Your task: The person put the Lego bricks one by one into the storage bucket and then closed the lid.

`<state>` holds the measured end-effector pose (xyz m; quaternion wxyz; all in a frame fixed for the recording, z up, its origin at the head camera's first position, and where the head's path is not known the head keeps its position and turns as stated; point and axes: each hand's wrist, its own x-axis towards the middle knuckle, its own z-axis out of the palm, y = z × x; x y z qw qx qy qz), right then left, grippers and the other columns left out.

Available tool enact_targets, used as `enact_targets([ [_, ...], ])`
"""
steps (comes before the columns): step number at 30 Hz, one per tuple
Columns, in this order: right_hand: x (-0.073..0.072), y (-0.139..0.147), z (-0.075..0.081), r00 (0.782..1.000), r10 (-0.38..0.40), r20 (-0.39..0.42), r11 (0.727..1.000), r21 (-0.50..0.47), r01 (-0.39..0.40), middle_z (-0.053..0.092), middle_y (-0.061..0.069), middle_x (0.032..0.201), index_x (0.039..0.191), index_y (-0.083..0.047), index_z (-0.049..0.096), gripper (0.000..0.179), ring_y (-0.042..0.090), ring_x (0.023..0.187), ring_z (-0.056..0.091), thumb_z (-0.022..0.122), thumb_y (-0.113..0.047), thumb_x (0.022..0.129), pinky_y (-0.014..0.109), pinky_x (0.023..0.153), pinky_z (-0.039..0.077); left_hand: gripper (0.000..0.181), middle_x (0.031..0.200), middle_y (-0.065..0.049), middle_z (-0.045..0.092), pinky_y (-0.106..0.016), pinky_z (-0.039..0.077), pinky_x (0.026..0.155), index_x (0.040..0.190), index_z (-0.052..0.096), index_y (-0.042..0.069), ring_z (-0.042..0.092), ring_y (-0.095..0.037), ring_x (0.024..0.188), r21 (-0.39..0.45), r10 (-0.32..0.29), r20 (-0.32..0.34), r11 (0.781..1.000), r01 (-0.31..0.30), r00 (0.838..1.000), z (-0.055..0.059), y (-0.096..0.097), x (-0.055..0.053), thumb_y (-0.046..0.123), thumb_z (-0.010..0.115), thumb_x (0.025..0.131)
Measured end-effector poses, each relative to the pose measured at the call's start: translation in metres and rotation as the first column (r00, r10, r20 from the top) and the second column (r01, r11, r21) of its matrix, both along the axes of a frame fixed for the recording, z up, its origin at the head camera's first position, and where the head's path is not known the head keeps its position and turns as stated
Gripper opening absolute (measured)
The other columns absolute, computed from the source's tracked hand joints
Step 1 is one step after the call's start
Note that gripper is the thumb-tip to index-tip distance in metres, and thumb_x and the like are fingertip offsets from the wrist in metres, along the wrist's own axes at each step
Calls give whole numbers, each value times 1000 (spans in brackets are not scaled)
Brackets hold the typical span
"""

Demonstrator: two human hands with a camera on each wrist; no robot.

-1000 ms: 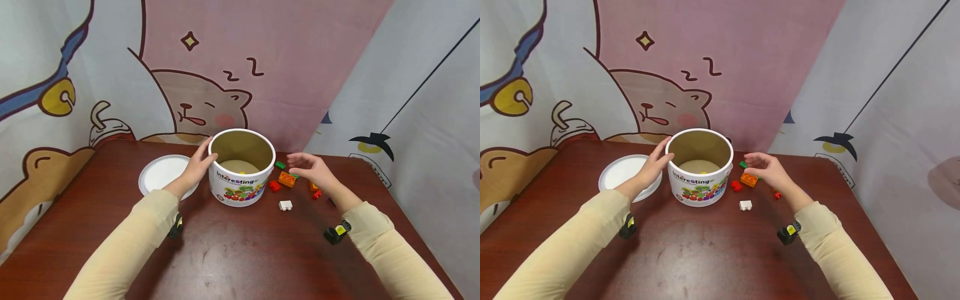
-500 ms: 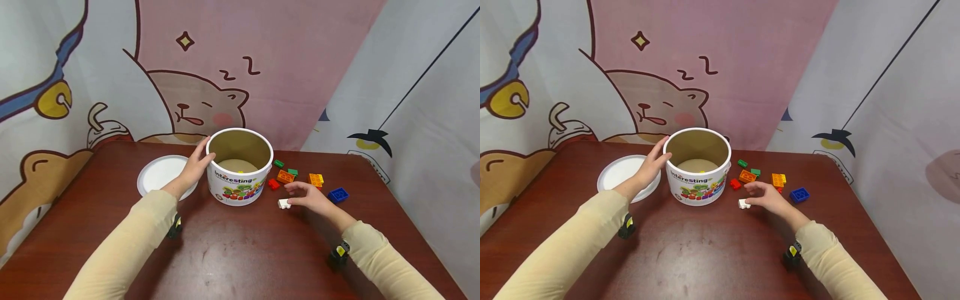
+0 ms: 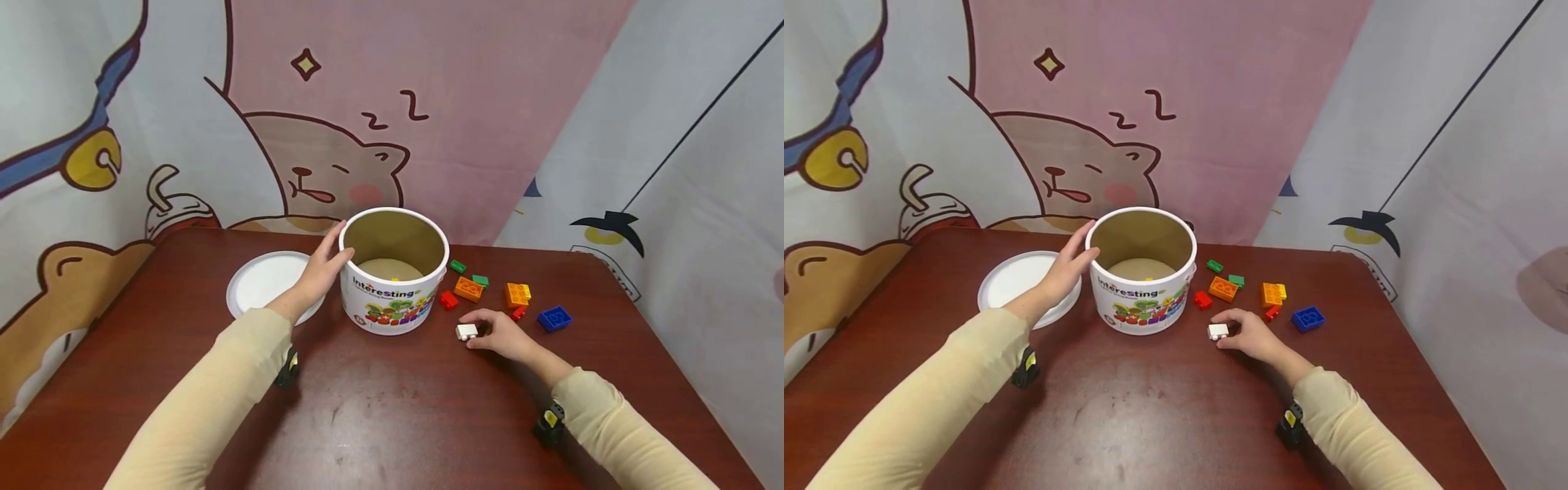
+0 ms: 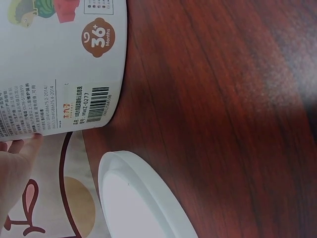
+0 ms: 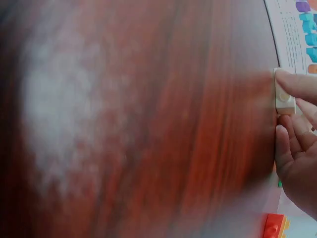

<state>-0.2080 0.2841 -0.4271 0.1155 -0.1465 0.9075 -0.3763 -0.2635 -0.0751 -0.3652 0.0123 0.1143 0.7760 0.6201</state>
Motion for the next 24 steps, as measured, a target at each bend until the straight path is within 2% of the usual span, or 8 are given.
enact_targets([
  [5, 0, 0, 1, 1000, -24, 20, 1000, -2, 24, 65, 12, 102, 107, -6, 67, 30, 21, 89, 54, 73, -15, 80, 32, 80, 47, 60, 157, -5, 19, -39, 25, 115, 150, 23, 19, 29, -26, 140, 8, -7, -3, 1000, 7, 1000, 1, 2, 1, 20, 48, 95],
  [6, 1, -1, 6, 999, -27, 27, 1000, -7, 27, 65, 13, 102, 108, -5, 67, 29, 21, 89, 54, 72, -15, 80, 33, 80, 47, 60, 157, -5, 19, -39, 25, 115, 150, 23, 19, 28, -26, 140, 11, -8, -4, 1000, 8, 1000, 1, 2, 2, 20, 48, 95],
  [12, 0, 7, 12, 995, -76, 60, 997, -19, 77, 63, 17, 112, 113, -4, 65, 36, 23, 96, 53, 70, -22, 83, 30, 80, 46, 60, 156, -7, 21, -39, 24, 116, 150, 22, 17, 28, -26, 140, 22, -10, -8, 1000, 10, 1000, 4, 3, 2, 19, 48, 96],
  [13, -2, 10, 10, 994, -88, 62, 996, -18, 89, 63, 16, 114, 114, -5, 65, 37, 23, 98, 53, 70, -24, 83, 29, 80, 46, 60, 156, -7, 22, -39, 24, 116, 150, 22, 17, 28, -26, 141, 22, -10, -10, 1000, 10, 1000, 3, 3, 2, 19, 48, 96],
  [18, -3, 13, 15, 983, -145, 108, 988, -27, 149, 58, 19, 124, 118, -7, 64, 43, 27, 106, 51, 70, -31, 83, 33, 84, 47, 60, 156, -8, 22, -39, 24, 116, 150, 22, 15, 27, -26, 141, 33, -12, -11, 999, 12, 1000, 2, 3, 1, 18, 48, 96],
  [21, -3, 11, 21, 974, -171, 146, 982, -54, 180, 55, 20, 127, 121, -6, 61, 47, 27, 105, 51, 69, -32, 83, 35, 85, 51, 60, 156, -7, 22, -39, 24, 116, 150, 22, 17, 28, -26, 141, 27, -6, -7, 1000, 6, 1000, 1, 3, 1, 19, 47, 95],
  [24, -4, 10, 28, 969, -181, 166, 975, -98, 199, 54, 20, 126, 123, -3, 59, 49, 23, 99, 54, 70, -30, 83, 32, 84, 54, 60, 156, -7, 22, -39, 24, 116, 150, 22, 17, 28, -26, 140, 25, 1, -6, 1000, 0, 1000, 1, 2, 2, 19, 47, 95],
])
